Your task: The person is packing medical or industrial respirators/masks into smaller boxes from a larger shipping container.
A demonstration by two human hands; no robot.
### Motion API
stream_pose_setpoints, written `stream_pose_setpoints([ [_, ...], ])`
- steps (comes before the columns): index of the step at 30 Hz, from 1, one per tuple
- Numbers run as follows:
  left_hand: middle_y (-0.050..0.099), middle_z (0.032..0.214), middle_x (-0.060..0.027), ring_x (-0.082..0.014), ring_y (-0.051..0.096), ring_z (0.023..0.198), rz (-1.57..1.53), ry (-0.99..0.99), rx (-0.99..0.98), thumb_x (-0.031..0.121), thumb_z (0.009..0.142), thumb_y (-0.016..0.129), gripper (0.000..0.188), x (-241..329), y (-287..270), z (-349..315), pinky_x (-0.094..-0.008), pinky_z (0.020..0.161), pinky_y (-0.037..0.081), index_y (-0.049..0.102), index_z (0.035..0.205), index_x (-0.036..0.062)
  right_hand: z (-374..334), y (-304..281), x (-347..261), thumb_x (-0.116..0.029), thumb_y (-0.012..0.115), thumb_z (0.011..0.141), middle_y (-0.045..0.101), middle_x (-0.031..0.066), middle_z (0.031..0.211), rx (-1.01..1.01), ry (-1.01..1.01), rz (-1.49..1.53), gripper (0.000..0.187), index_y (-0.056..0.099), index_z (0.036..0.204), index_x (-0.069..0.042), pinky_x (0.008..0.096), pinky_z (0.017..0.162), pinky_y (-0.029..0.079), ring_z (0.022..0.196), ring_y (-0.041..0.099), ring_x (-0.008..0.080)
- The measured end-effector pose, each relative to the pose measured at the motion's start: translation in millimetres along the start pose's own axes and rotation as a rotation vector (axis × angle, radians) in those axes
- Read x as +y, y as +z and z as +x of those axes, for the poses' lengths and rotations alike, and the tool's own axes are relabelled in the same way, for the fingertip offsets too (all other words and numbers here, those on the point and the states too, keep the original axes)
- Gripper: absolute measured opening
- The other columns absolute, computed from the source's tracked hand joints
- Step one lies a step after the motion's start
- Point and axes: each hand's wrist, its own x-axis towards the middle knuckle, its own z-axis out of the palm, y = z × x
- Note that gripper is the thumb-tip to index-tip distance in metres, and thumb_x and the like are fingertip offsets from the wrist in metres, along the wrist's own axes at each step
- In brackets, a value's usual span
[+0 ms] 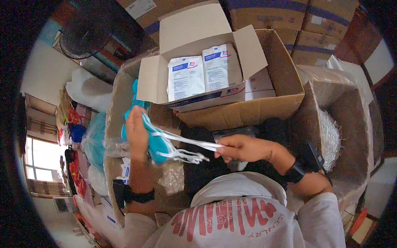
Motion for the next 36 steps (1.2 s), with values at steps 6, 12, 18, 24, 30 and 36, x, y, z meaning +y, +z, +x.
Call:
stream_pose_setpoints([
  [6,0.041,0.065,0.0043,-0.0031,0.034,0.060,-0.006,-0.073,-0.102,0.029,0.094,0.040,0.034,-1,-23,3,-0.0201,0.053,0.028,0.054,0.076,0.0033,-5,-9,-10,-0.025,0.045,0.093,0.051,-0.0009,0.068,0.070,0.097,0.323,0.026,0.057,0.091,-0.003,0.0218,0.062,0.042,0.062,0.048,0.0068],
  [12,0.041,0.059,0.0038,-0.0038,0.033,0.053,-0.150,-0.196,-0.174,0.035,0.094,0.038,0.043,-25,-29,-4,-0.0210,0.048,0.025,0.057,0.073,0.0027,-3,-23,-21,-0.025,0.048,0.091,0.052,-0.0021,0.065,0.142,0.098,0.241,0.024,0.058,0.087,-0.003,0.0208,0.059,0.043,0.059,0.050,0.0060],
  [18,0.038,0.055,0.0013,-0.0068,0.036,0.048,-0.732,-0.437,-0.233,0.040,0.093,0.038,0.044,-28,-18,-1,-0.0207,0.045,0.028,0.052,0.075,0.0027,26,-6,-27,-0.026,0.043,0.093,0.057,0.0007,0.087,0.123,-0.052,0.372,0.020,0.051,0.094,-0.007,0.0231,0.075,0.043,0.082,0.054,0.0084],
  [24,0.038,0.054,0.0001,-0.0069,0.036,0.047,-0.935,-0.428,-0.284,0.041,0.092,0.039,0.045,-29,-6,2,-0.0206,0.044,0.029,0.051,0.076,0.0013,73,38,-19,-0.029,0.040,0.094,0.058,0.0027,0.104,0.060,-0.118,0.391,0.025,0.049,0.101,-0.007,0.0231,0.084,0.038,0.097,0.049,0.0080],
  [30,0.038,0.055,0.0048,-0.0037,0.034,0.048,-0.537,-0.359,-0.186,0.039,0.094,0.037,0.044,-17,0,-4,-0.0204,0.045,0.027,0.056,0.074,0.0048,84,55,-17,-0.028,0.046,0.092,0.055,0.0004,0.102,-0.029,-0.084,0.414,0.030,0.048,0.109,-0.004,0.0233,0.085,0.038,0.095,0.048,0.0077],
  [36,0.037,0.054,0.0058,-0.0024,0.032,0.050,-0.178,-0.118,-0.129,0.034,0.095,0.038,0.043,-4,1,-7,-0.0211,0.045,0.024,0.057,0.071,0.0031,86,65,-26,-0.023,0.053,0.089,0.055,-0.0004,0.097,-0.038,-0.233,0.357,0.032,0.048,0.113,-0.003,0.0237,0.082,0.040,0.091,0.049,0.0059],
])
